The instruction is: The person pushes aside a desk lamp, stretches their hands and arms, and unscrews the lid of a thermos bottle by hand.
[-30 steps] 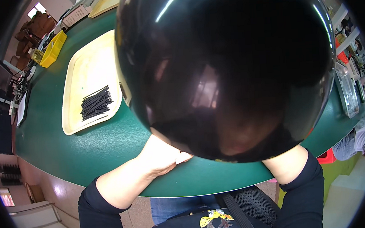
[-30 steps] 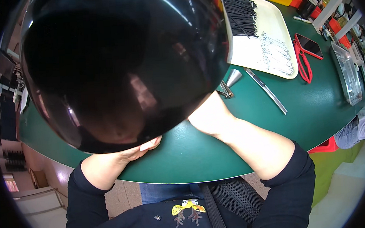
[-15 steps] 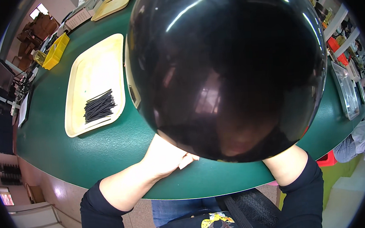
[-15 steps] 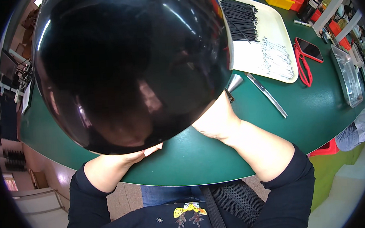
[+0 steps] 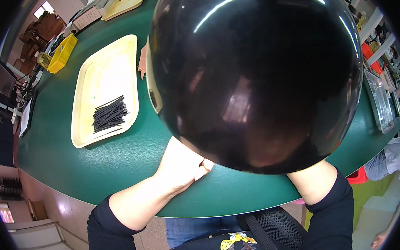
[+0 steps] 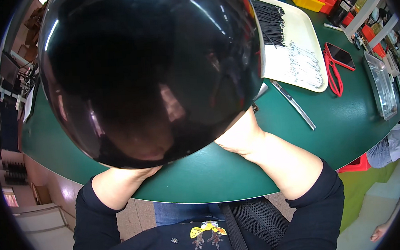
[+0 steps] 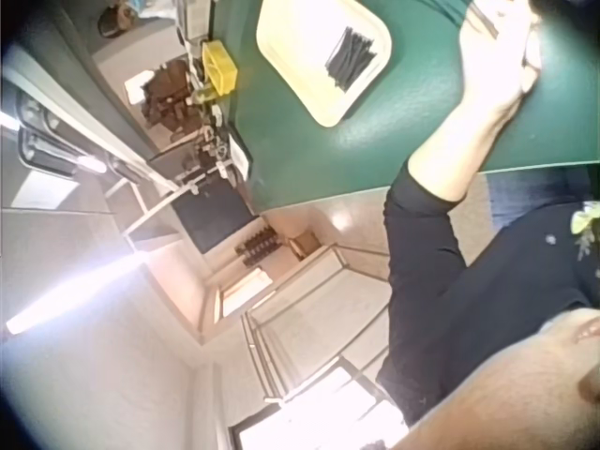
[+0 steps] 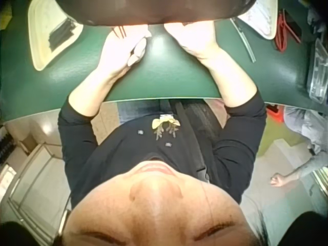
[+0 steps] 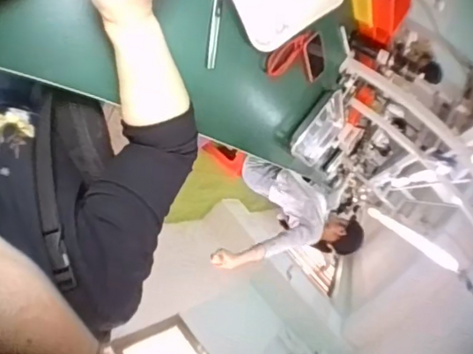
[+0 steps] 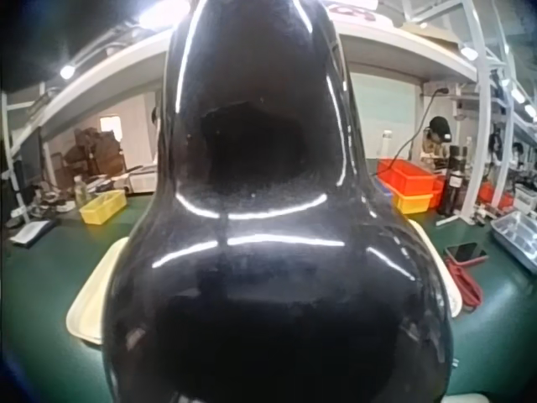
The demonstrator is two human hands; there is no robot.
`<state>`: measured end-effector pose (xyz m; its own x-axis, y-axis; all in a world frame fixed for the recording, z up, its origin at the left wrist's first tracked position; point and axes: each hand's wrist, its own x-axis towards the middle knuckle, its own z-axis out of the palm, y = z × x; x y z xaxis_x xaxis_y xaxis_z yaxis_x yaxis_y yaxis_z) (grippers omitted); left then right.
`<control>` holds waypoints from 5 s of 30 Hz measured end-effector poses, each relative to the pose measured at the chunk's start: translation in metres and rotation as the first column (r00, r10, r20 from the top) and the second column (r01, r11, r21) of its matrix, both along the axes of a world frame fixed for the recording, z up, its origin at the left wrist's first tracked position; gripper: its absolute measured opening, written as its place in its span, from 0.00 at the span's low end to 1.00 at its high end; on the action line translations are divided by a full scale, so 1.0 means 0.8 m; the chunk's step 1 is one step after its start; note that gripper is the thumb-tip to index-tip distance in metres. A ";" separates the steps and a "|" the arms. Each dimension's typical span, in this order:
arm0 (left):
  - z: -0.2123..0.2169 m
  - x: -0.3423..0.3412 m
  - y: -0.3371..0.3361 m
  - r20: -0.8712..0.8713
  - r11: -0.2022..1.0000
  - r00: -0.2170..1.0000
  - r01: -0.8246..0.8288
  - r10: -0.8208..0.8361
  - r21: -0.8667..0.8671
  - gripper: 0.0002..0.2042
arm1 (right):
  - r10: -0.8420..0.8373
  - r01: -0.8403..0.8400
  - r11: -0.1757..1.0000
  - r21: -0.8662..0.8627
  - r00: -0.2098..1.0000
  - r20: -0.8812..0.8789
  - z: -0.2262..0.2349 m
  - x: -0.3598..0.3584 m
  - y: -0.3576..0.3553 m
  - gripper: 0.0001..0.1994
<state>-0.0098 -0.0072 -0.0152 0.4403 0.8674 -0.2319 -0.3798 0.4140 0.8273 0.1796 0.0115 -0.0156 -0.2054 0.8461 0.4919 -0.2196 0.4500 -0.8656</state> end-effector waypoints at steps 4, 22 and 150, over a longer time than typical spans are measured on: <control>0.007 0.001 -0.001 -0.315 0.999 0.948 0.042 -0.038 0.006 0.05 | 0.016 -0.016 1.000 -0.014 1.000 -0.022 0.002 0.001 0.001 0.32; 0.011 0.008 0.004 -0.604 0.741 0.703 0.164 0.375 0.651 0.01 | 0.026 -0.026 0.999 -0.029 1.000 -0.009 0.007 -0.003 -0.001 0.34; 0.012 0.004 0.011 0.048 0.972 0.971 0.234 -0.235 0.019 0.11 | 0.007 -0.045 0.989 -0.138 0.964 -0.265 0.046 -0.002 0.017 0.20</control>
<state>-0.0067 0.0016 -0.0056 0.6422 0.7415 -0.1944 -0.3137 0.4856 0.8159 0.1780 0.0247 0.0215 -0.1079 0.9071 0.4069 -0.4584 0.3178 -0.8300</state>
